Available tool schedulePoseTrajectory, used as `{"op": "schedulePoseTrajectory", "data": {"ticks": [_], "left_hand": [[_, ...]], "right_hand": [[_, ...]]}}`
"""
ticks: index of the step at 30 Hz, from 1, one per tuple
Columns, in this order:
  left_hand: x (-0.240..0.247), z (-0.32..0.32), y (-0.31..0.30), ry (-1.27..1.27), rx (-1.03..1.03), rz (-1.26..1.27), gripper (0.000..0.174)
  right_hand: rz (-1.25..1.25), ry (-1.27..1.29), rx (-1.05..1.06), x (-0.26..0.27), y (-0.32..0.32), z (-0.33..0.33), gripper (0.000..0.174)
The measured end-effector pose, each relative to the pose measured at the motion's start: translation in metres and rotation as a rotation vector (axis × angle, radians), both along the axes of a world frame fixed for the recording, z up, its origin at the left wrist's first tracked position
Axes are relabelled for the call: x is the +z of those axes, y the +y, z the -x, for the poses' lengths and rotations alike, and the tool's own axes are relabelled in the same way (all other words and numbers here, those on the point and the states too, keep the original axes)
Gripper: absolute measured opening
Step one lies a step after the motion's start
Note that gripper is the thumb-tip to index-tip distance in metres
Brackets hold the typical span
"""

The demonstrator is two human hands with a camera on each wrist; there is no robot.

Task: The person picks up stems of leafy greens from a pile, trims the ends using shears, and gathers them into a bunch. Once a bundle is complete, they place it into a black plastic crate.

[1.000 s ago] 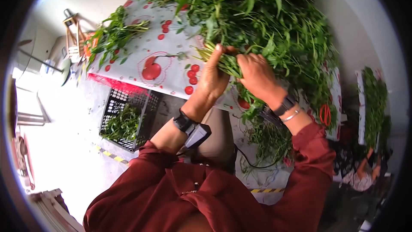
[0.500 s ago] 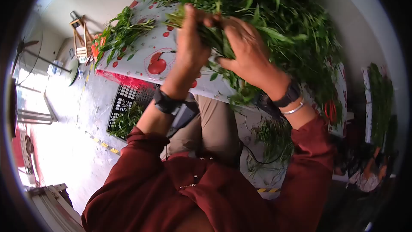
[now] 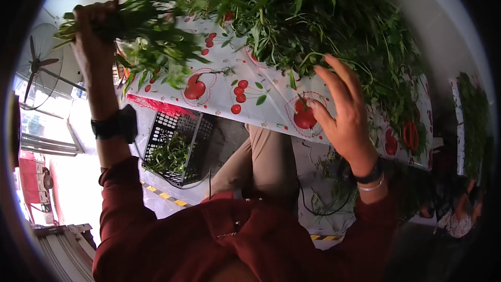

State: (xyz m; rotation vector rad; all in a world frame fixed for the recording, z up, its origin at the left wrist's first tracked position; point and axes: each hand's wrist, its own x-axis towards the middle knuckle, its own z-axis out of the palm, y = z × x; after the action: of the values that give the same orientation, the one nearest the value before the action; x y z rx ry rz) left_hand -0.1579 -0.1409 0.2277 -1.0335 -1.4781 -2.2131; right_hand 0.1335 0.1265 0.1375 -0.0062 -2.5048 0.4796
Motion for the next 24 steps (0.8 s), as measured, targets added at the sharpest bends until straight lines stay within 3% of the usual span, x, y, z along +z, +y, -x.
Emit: {"op": "schedulePoseTrajectory", "data": {"ticks": [3,4,6,7,8,9,10,11,12,13,14,16,20,24], "left_hand": [[0.02,0.011,-0.027,0.183,0.452,0.317,0.036],[0.02,0.02,-0.033,0.185,0.452,0.323,0.036],[0.016,0.034,-0.04,0.321,0.845,0.71,0.024],[0.018,0.027,-0.03,0.091,0.729,0.791,0.016],[-0.01,0.086,-0.049,0.336,0.801,0.977,0.008],[-0.024,0.069,-0.034,0.304,0.604,0.916,0.007],[-0.057,0.11,-0.031,0.229,-0.076,0.491,0.007],[-0.078,0.121,-0.032,0.499,0.423,1.029,0.007],[-0.077,0.082,-0.012,0.658,0.342,1.082,0.008],[-0.096,0.09,-0.008,0.625,0.456,1.293,0.009],[-0.127,0.114,-0.008,0.597,0.427,1.326,0.01],[-0.132,0.101,0.004,0.5,0.397,1.403,0.014],[-0.169,0.118,0.01,0.651,0.369,1.396,0.03],[-0.171,0.111,0.013,0.523,0.354,1.425,0.047]], "right_hand": [[0.044,-0.031,-0.078,-0.023,0.012,-0.016,0.044],[0.051,-0.031,-0.077,-0.031,0.014,-0.021,0.044],[0.074,-0.089,-0.137,-0.044,0.019,-0.028,0.04],[0.077,-0.091,-0.13,-0.05,0.02,-0.03,0.04],[0.072,-0.114,-0.144,-0.055,0.022,-0.032,0.04],[0.068,-0.137,-0.161,-0.061,0.023,-0.033,0.039],[0.072,-0.136,-0.156,-0.068,0.024,-0.035,0.039],[0.087,-0.152,-0.174,-0.075,0.026,-0.035,0.039],[0.102,-0.166,-0.194,-0.082,0.028,-0.035,0.038],[0.105,-0.165,-0.193,-0.089,0.03,-0.036,0.038],[0.12,-0.178,-0.202,-0.096,0.033,-0.037,0.037],[0.135,-0.19,-0.212,-0.106,0.033,-0.036,0.037],[0.175,-0.142,-0.259,-0.113,0.035,-0.034,0.034],[0.18,-0.107,-0.283,-0.118,0.035,-0.032,0.031]]}}
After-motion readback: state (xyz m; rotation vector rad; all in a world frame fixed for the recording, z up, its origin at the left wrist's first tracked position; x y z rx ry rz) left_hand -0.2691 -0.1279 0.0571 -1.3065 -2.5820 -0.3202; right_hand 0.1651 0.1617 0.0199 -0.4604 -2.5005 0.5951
